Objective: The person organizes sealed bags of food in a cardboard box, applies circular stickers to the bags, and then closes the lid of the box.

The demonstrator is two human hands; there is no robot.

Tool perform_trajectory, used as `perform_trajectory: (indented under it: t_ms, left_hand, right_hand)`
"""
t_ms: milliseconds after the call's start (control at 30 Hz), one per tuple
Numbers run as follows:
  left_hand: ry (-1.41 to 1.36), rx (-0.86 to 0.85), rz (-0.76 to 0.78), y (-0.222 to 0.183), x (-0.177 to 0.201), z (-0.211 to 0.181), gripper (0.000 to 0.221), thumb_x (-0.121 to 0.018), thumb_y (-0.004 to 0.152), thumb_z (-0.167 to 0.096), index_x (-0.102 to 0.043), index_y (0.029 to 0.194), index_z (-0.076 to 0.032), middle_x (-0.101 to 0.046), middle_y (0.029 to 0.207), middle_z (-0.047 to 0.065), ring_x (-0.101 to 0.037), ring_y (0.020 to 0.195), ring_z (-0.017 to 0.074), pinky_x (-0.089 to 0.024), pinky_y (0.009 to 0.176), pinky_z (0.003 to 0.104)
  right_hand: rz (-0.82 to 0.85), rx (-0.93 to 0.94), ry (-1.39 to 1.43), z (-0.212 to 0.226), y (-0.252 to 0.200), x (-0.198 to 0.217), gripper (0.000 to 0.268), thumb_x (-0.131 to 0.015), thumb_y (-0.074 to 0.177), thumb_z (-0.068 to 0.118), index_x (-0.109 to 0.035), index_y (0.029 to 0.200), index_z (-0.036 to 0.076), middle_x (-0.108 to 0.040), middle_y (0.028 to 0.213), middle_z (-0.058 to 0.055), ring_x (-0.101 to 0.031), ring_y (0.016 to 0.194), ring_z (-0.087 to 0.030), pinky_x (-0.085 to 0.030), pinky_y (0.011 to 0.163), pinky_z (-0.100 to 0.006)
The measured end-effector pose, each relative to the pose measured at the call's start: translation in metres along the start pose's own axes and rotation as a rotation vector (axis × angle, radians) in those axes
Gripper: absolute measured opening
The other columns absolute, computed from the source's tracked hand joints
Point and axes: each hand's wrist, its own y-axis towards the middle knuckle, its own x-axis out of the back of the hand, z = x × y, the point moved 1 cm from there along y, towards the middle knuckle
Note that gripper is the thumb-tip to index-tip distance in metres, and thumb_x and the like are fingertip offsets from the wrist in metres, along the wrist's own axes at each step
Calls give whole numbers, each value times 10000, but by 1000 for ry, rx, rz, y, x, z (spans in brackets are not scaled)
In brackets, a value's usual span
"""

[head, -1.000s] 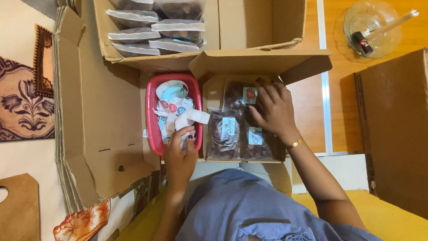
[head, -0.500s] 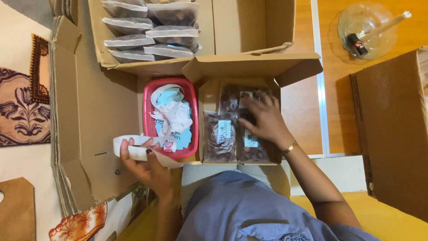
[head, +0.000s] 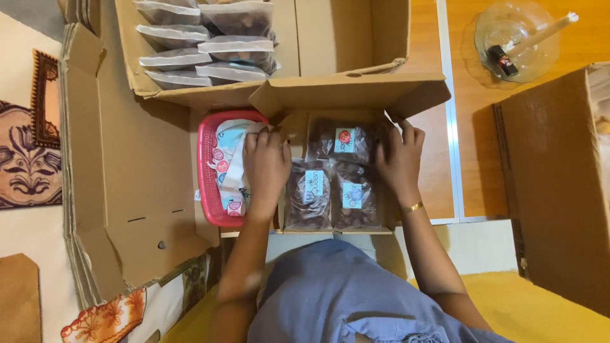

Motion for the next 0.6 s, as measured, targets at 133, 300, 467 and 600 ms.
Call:
perform_trajectory:
  t_ms: [133,300,467,600]
  left_hand:
    - [-332,88,74,-5,44,-4,218,-585,968,-8,-731,1118,53,-698,1041,239,-656,999,430,-480,943,539]
    - [-694,63,295,-43,89,0,578,-444,887,58,-705,1324,-214,-717,1115,121,-649,1163,440,-487,1042,486]
    - [-783,297,251,-52,124,5,604,-354,890,61,-660,1369,-144,-699,1106,159,-690,1038,389,-477,1022,511]
    - [-696,517,250,-68,126,20,506,-371,917,-65,-639,1343,-113,-662,1340,112,-735,1012,233,-519,859,359]
  right_hand:
    - [-18,97,-63,-6,-12,-17,357,-739,818,130,-699,1173,122,-567,1188,-143,-515,1154,-382,-454,986,-488]
    - [88,415,493,83,22,30,122,-715,904,65,-764,1013,92,-735,999,-90,-666,821,-315,-561,757,-405]
    - [116,719,466,176,87,105,66,-724,903,124,-768,950,111,-734,976,-78,-646,751,-290,-563,706,-392]
    - [266,874,192,243,177,120,306,-667,1096,70,-578,803,78,-558,702,-41,-538,657,-238,-470,550,-389]
